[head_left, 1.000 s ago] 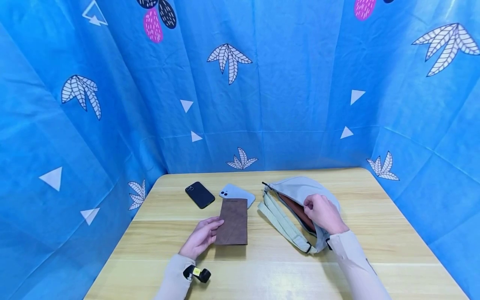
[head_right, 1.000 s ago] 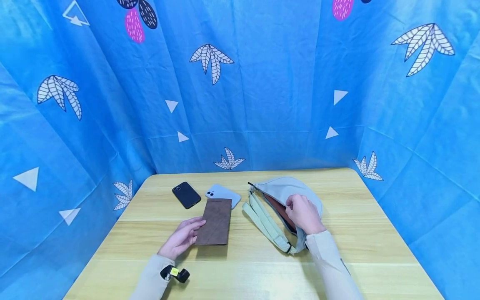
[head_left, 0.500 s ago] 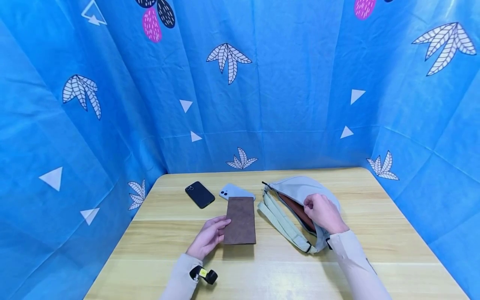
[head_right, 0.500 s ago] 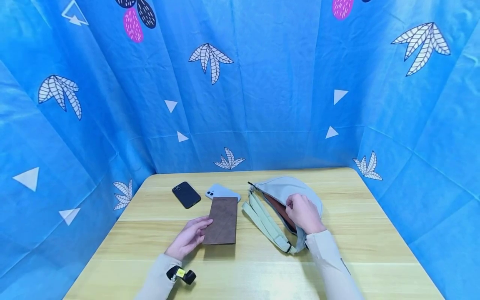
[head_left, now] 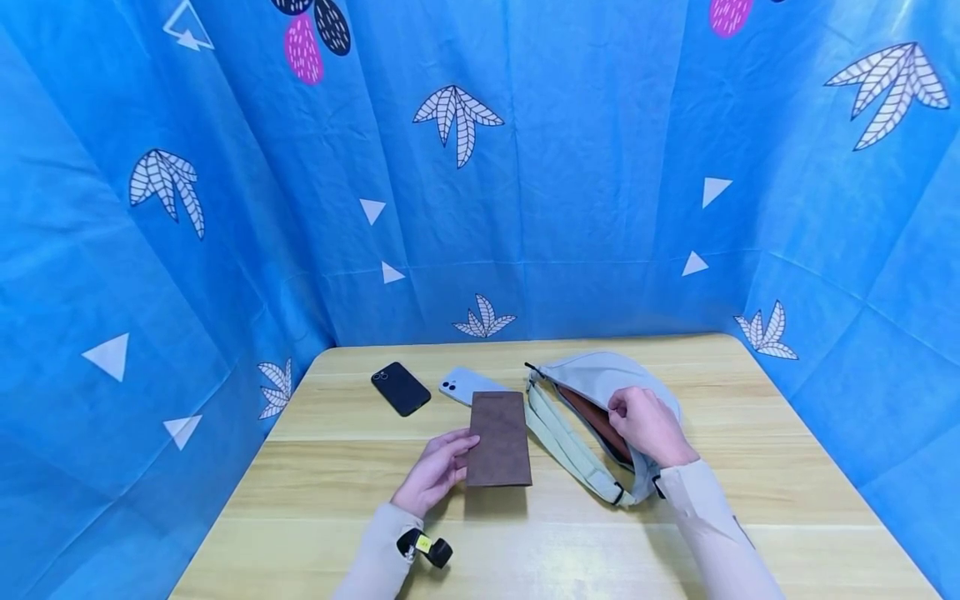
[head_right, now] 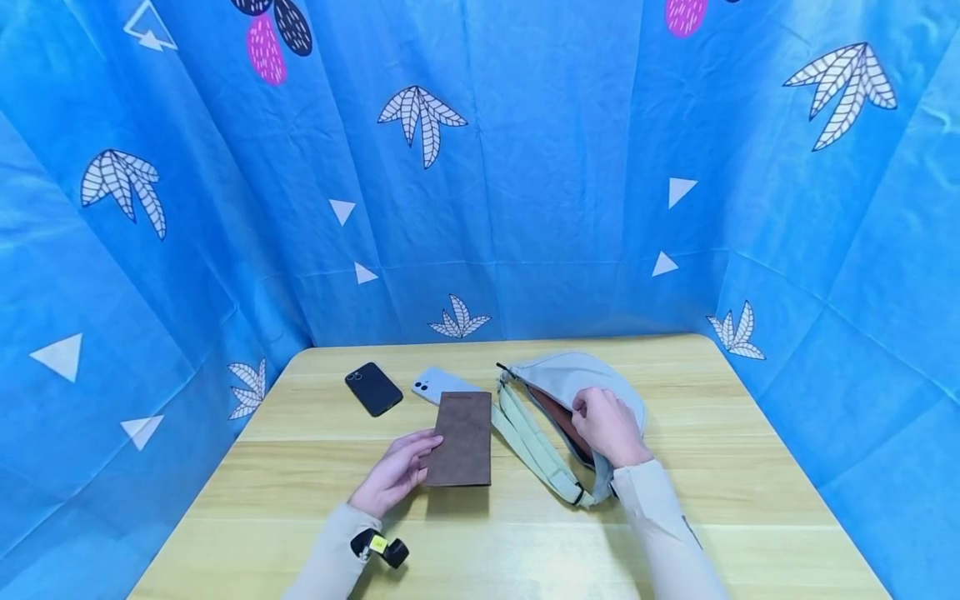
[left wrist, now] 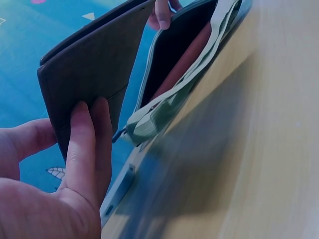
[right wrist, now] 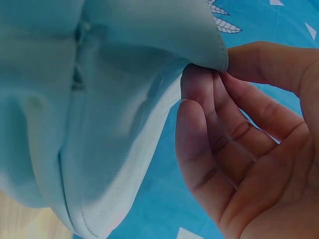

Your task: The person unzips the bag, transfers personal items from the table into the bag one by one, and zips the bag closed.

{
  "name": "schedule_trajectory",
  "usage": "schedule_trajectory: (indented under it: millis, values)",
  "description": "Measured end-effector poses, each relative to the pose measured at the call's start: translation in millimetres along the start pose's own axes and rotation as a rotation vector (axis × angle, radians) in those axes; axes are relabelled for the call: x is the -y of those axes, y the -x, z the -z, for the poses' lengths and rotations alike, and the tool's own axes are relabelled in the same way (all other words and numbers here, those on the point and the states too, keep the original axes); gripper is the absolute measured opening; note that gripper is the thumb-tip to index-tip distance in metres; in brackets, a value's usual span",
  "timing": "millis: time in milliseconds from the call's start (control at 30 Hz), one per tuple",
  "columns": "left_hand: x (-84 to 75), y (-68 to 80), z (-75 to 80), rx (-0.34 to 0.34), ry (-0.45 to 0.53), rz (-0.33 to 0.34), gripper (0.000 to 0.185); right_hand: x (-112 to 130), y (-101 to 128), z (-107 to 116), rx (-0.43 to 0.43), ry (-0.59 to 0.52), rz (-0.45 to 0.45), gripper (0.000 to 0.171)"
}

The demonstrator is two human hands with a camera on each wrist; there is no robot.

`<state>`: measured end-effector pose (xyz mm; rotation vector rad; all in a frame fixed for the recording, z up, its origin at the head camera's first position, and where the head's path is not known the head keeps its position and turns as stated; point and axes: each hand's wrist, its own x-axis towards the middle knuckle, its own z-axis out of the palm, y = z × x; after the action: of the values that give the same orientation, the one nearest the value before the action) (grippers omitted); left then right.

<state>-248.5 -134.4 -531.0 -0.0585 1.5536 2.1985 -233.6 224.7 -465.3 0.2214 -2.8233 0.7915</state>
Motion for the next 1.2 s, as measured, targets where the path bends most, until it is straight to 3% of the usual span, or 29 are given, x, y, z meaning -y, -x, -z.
schedule_trajectory:
  millis: [400, 800, 1200]
  values:
    - [7.0, -9.2, -26.1, 0.074, -0.008, -0.014, 0.017, 3, 0, -1, -0.001, 0.004, -0.003, 0.011]
    - [15.3, -19.3, -46.5, 0.086, -0.009, 0.005, 0.013, 4, 2, -1, -0.020, 0.008, 0.009, 0.012]
    - [24.0, -24.2, -63.7, 0.088, -0.019, 0.017, 0.024, 2, 1, -1, -0.017, 0.013, 0.004, 0.011]
